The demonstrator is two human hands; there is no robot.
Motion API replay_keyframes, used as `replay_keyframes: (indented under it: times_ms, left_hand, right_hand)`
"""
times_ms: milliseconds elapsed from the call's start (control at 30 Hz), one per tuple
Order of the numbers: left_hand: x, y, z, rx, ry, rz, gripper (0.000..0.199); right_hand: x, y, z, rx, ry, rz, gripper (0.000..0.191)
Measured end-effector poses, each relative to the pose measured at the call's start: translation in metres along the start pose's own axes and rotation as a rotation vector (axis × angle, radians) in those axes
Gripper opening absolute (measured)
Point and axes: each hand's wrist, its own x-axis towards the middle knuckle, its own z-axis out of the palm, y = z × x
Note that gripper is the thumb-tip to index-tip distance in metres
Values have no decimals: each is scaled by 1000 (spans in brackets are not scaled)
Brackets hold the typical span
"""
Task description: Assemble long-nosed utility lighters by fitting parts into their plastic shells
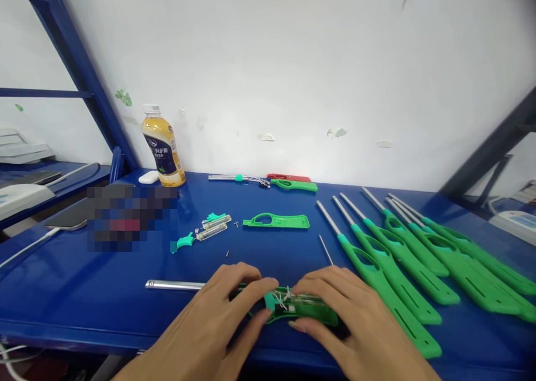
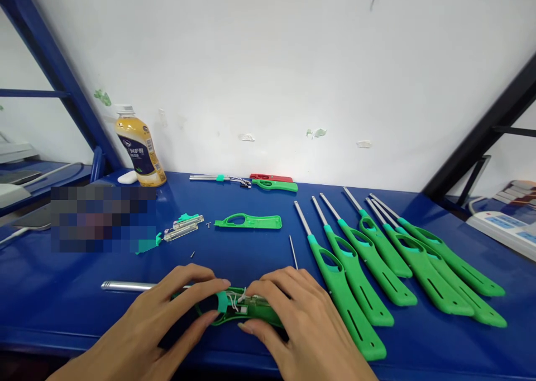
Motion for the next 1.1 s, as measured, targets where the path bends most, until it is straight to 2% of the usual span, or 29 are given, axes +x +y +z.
replay_keyframes:
  times_ms: [133,367,567,700,900,1100]
  left_hand:
    - [-4,-9,-8,12,81,3,37]
    - [-21,-39,-28,137,91,-73,26]
    - [-18,-32,-31,126,124,-27,26]
    - [-14,-31,-28,49,80,-43,31]
    - [-16,-35,-24,-122,-50,-151,34]
    - [-16,-34,-23,-153,-87,-183,33]
  right_hand:
    - [0,3,0,1,1,16,24]
    - [-1,7,2,-54,40,0,21]
    - [-1,7,1,-72,37,-8,19]
    - [-1,7,1,-44,16,2,19]
    - [-1,8,2,5,-13,24,21]
    - [0,6,0,23,-28,51,21]
